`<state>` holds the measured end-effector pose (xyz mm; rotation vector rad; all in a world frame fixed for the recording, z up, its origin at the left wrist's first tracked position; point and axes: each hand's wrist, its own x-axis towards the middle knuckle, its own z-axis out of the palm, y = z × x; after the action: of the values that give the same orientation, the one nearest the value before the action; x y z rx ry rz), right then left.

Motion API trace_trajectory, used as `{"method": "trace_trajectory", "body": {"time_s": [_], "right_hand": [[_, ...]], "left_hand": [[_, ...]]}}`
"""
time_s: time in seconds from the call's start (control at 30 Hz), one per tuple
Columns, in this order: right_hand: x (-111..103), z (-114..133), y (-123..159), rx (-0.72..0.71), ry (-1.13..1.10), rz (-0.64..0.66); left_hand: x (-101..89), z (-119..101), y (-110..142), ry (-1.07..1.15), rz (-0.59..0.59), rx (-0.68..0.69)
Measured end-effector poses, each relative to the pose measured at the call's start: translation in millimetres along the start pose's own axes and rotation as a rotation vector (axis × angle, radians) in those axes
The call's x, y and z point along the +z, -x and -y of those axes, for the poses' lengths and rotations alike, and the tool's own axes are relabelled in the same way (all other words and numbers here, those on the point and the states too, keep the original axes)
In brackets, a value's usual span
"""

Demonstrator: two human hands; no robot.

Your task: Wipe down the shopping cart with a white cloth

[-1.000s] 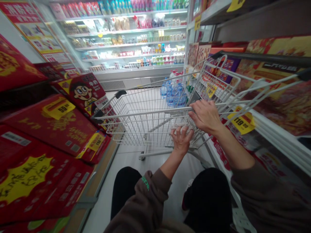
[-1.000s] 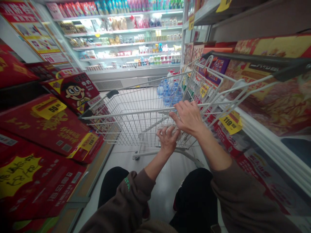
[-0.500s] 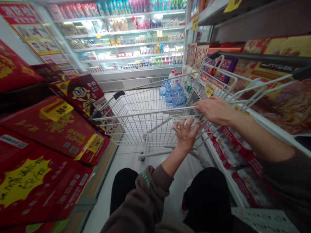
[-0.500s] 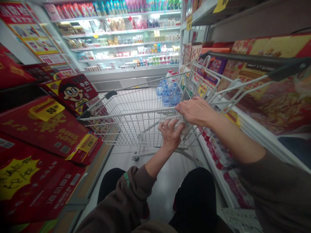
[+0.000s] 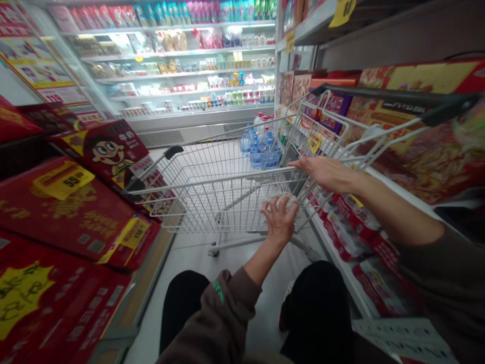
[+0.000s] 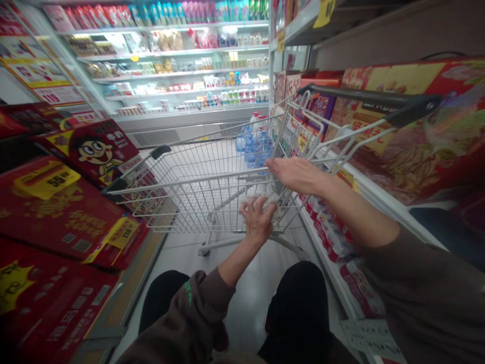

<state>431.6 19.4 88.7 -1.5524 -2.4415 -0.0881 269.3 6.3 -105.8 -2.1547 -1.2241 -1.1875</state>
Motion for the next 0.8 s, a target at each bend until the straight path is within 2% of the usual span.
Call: {"method": "trace_trajectory", "body": {"time_s": [0.1, 0.2, 0.37, 0.5, 0.57, 0.7, 0.8], "right_hand": [[-11.9, -2.5, 5.7, -0.044, 0.024, 0.020], [-17.7, -1.3, 10.5, 0.004, 0.090, 0.052], [-19.4, 1.6, 12.5, 0.167, 0.044, 0.130], [-24.1, -0.1, 13.3, 0.171, -0.079, 0.135], [-28.5, -2.8, 15.8, 0.156, -0.176, 0.108], [-35.5, -11.2, 21.9, 0.124, -0.349, 0.051], [-36.4, -15.1, 23.7, 0.137, -0.384, 0.036]], "left_hand": [[-1.9, -8.5, -22.6, 0.028, -0.070, 0.052], [10.1, -12.1, -31.6, 0.029, -0.103, 0.109], [30.7, -0.6, -2.1, 0.003, -0.012, 0.154], [25.4, 6.3, 12.0, -0.005, 0.057, 0.173], [18.7, 1.0, 2.9, 0.003, 0.018, 0.170], [8.6, -24.0, -35.1, 0.049, -0.170, 0.218], [12.0, -39.3, -57.0, 0.076, -0.152, 0.284]]}}
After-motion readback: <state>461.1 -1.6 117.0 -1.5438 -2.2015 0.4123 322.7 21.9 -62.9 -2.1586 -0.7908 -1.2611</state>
